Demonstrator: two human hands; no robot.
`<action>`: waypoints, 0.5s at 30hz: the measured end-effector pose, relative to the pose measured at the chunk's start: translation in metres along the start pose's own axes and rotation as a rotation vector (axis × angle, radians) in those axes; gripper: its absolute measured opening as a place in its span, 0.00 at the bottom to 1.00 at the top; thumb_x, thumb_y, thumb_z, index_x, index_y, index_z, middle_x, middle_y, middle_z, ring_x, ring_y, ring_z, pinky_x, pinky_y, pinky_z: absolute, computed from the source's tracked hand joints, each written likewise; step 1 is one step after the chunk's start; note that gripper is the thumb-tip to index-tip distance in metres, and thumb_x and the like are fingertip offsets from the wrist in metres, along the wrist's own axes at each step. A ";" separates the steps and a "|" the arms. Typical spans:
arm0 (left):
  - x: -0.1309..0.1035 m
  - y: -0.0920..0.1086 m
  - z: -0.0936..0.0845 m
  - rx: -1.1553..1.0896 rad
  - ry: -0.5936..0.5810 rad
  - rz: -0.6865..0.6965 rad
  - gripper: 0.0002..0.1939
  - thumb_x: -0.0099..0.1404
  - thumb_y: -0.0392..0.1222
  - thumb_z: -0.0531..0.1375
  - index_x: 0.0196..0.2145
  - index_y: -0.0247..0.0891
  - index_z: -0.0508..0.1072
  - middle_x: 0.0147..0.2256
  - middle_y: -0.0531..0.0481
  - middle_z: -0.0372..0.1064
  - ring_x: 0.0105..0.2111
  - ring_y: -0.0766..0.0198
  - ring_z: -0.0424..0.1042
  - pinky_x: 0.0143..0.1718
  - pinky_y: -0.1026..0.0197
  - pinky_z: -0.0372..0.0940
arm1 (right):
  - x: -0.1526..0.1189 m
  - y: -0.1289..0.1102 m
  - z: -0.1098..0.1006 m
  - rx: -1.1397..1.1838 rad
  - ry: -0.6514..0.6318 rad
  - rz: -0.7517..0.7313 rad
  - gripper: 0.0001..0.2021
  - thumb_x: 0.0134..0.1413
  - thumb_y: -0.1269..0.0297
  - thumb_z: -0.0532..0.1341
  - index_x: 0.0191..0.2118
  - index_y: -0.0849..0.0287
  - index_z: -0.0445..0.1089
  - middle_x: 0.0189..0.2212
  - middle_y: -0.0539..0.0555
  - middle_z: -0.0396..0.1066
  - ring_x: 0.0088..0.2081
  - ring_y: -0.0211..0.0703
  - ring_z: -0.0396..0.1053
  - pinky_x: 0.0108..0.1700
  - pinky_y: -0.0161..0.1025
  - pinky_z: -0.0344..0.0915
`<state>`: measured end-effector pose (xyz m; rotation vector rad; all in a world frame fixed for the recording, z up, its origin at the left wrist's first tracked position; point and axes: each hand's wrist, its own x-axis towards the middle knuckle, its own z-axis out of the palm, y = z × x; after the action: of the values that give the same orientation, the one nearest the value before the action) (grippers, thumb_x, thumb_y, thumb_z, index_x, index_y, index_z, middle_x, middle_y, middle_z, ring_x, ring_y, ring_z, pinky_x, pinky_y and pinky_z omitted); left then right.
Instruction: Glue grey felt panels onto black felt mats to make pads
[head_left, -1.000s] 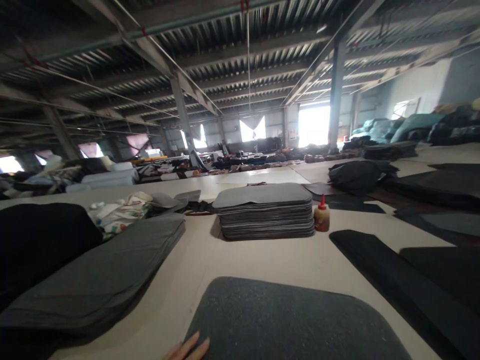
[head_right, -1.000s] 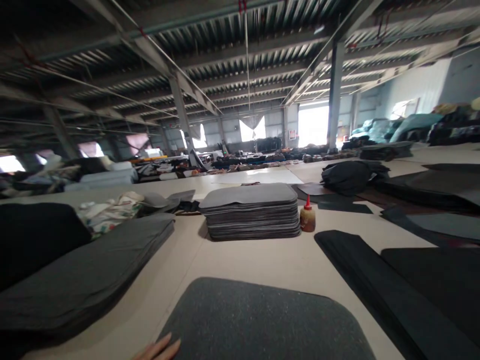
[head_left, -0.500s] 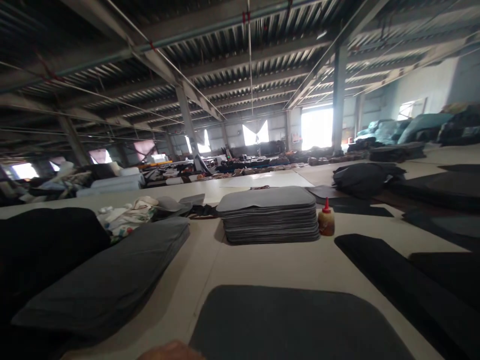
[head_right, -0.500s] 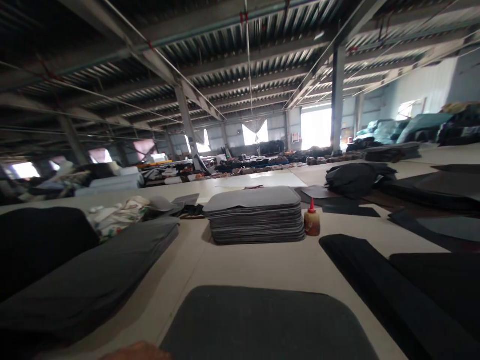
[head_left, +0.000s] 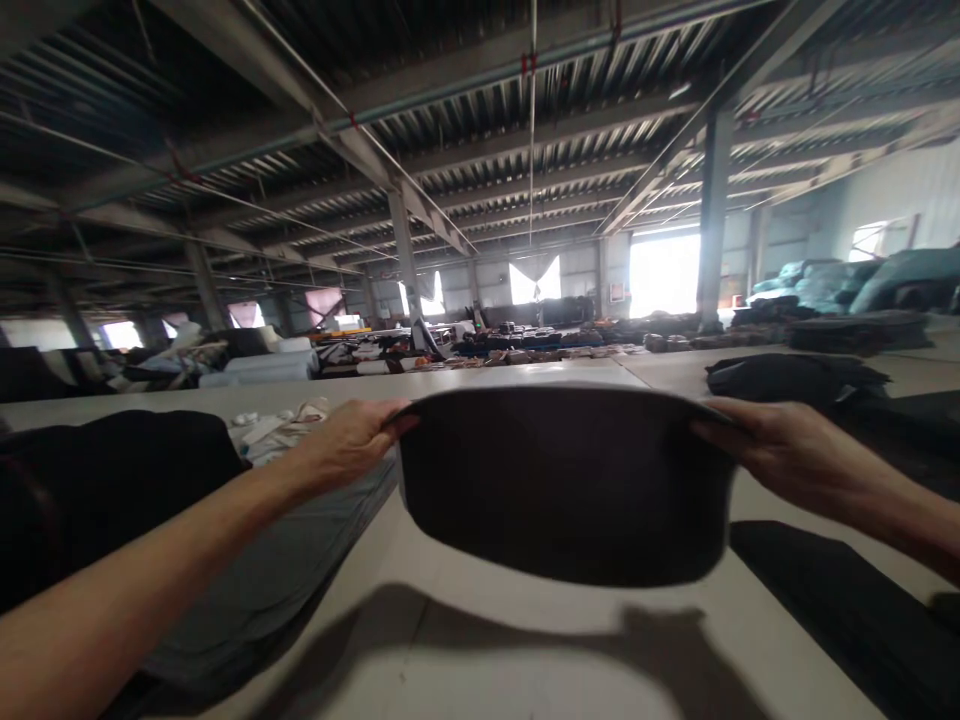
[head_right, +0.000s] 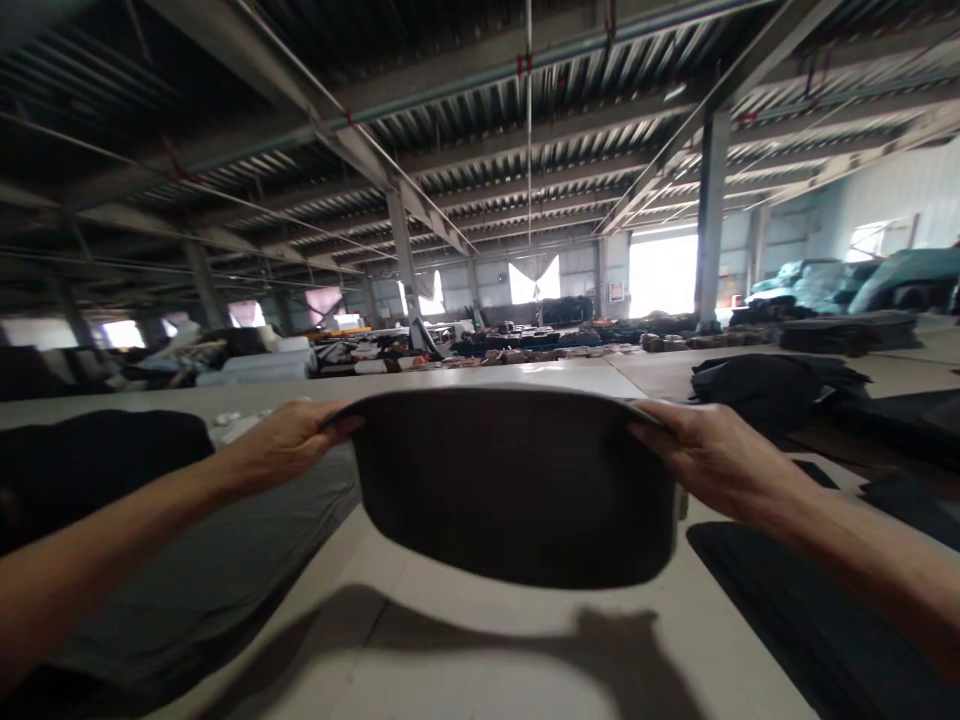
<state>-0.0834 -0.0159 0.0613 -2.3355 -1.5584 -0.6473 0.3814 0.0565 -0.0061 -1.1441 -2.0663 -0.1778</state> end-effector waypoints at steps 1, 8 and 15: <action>0.014 -0.006 -0.004 0.033 0.074 -0.004 0.20 0.71 0.55 0.49 0.37 0.40 0.75 0.29 0.49 0.73 0.31 0.56 0.72 0.37 0.57 0.65 | 0.021 -0.003 -0.002 -0.046 0.017 -0.015 0.24 0.64 0.43 0.47 0.45 0.49 0.76 0.31 0.54 0.77 0.31 0.56 0.75 0.30 0.47 0.70; 0.093 -0.046 0.027 0.073 0.329 0.068 0.23 0.72 0.38 0.46 0.62 0.33 0.62 0.64 0.43 0.59 0.66 0.55 0.55 0.69 0.52 0.47 | 0.108 0.008 0.006 -0.455 0.432 -0.143 0.26 0.74 0.58 0.39 0.61 0.65 0.65 0.51 0.66 0.72 0.51 0.55 0.70 0.48 0.44 0.64; 0.112 -0.081 0.169 -0.001 0.005 -0.051 0.16 0.72 0.41 0.57 0.55 0.38 0.71 0.59 0.40 0.66 0.60 0.51 0.65 0.63 0.40 0.59 | 0.100 0.065 0.107 -0.553 -0.139 -0.122 0.19 0.64 0.79 0.49 0.55 0.64 0.69 0.52 0.64 0.72 0.53 0.51 0.69 0.55 0.44 0.62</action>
<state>-0.0849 0.1812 -0.0322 -2.3003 -1.6204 -0.6646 0.3420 0.2097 -0.0293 -1.3774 -2.2834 -0.7888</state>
